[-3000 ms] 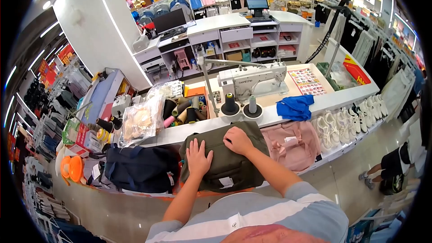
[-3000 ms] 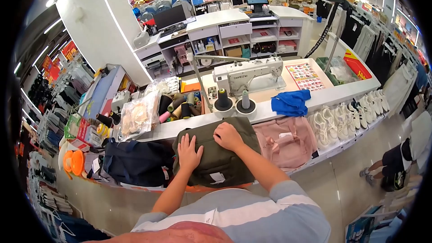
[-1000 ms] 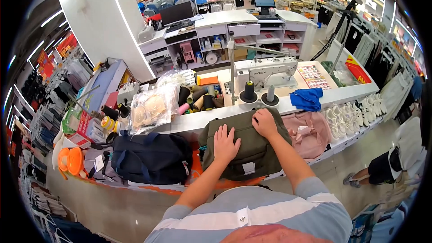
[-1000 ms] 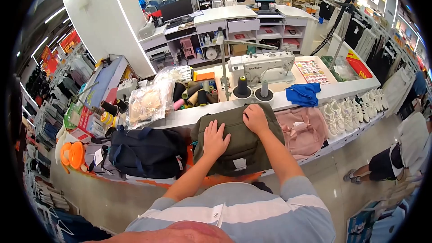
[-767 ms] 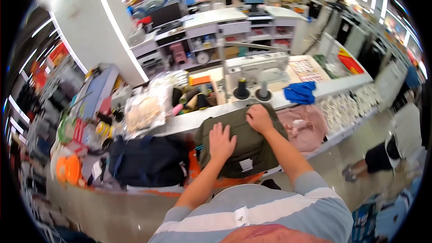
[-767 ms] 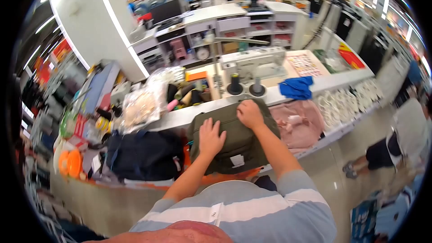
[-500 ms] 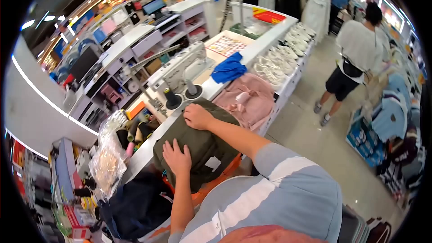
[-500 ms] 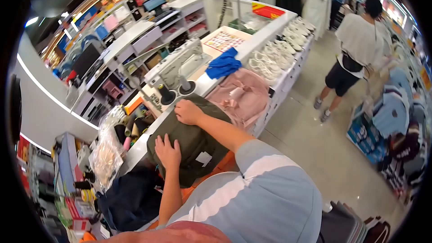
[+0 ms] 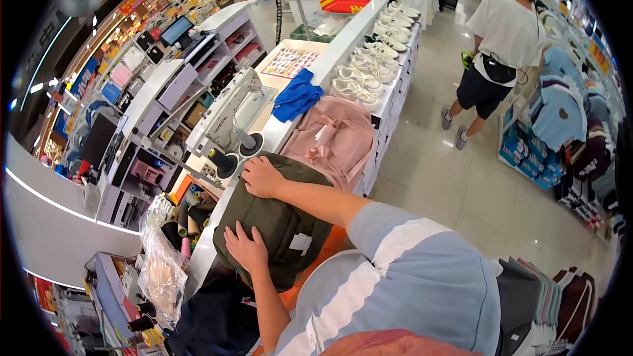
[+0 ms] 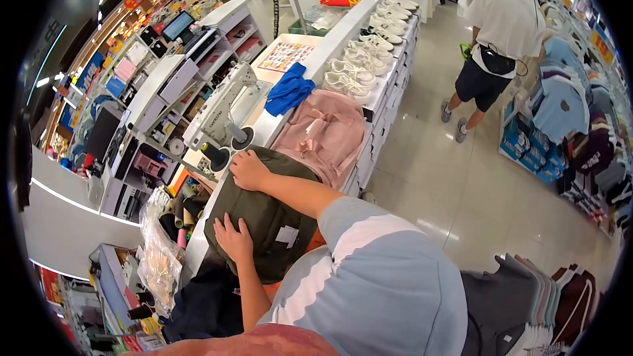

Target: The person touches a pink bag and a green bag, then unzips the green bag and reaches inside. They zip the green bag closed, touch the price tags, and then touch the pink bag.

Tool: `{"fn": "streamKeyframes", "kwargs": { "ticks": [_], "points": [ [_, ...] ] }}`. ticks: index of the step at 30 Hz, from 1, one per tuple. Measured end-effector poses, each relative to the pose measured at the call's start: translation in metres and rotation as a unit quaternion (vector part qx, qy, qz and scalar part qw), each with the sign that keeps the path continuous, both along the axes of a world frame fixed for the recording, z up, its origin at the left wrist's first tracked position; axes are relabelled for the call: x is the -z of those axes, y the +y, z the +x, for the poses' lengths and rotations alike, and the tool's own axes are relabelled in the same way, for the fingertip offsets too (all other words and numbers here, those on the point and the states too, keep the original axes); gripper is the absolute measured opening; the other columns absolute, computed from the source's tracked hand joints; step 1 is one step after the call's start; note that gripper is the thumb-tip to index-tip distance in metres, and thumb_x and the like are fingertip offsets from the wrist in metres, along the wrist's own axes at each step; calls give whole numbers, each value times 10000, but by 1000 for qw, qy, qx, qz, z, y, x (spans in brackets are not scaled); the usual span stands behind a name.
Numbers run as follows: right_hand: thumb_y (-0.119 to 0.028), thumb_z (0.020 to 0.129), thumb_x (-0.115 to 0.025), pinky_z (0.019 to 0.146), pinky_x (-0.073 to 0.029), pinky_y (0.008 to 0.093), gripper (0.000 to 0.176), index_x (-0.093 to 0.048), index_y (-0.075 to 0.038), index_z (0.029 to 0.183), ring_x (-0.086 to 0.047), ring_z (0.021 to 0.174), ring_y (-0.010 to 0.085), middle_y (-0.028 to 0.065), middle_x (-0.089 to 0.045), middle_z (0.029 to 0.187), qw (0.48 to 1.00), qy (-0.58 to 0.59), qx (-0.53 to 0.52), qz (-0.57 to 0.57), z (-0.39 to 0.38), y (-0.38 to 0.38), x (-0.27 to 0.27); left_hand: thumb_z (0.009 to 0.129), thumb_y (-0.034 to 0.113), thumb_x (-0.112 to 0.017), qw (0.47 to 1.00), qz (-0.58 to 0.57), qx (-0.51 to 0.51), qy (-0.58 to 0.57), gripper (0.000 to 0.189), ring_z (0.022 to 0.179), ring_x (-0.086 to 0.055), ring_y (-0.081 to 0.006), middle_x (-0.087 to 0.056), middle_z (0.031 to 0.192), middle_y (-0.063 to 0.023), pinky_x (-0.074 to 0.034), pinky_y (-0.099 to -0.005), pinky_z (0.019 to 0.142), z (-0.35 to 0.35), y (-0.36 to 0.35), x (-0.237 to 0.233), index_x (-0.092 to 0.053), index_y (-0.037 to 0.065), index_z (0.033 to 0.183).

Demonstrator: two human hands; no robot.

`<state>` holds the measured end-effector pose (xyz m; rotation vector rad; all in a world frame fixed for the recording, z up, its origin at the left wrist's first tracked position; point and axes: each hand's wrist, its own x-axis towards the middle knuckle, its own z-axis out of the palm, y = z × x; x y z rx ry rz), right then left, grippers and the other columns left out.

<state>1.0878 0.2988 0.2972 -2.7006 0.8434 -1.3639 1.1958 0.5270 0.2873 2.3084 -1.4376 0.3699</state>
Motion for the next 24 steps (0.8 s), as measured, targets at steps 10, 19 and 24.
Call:
{"fn": "streamKeyframes", "kwargs": {
  "ticks": [10,19,24],
  "points": [
    [-269,805,-786,813,-519,439,220,-742,-87,922,-597,1113,311,98,-642,1096,998,6,16,63,3,0,1,1060,397,-668,1000,6,6,-13,573,1507,-469,-472,-509,1621,-300,-376,-548,1248,6,-1,5,-637,44,1510],
    [-254,816,-776,863,-506,435,191,-721,-98,911,-604,1104,303,79,-630,1046,1000,-5,-23,21,5,-5,7,1052,379,-677,1000,11,-2,-11,565,1518,-459,-466,-502,1638,-278,-369,-560,1252,0,0,1,-637,54,1513],
    [-267,814,-754,876,-505,457,182,-733,-95,869,-625,1097,317,94,-657,1025,998,-7,-35,43,2,-4,3,1013,364,-712,1000,-5,14,-23,582,1487,-475,-493,-522,1611,-299,-380,-572,1229,1,-2,6,-647,39,1491]
  ]
}}
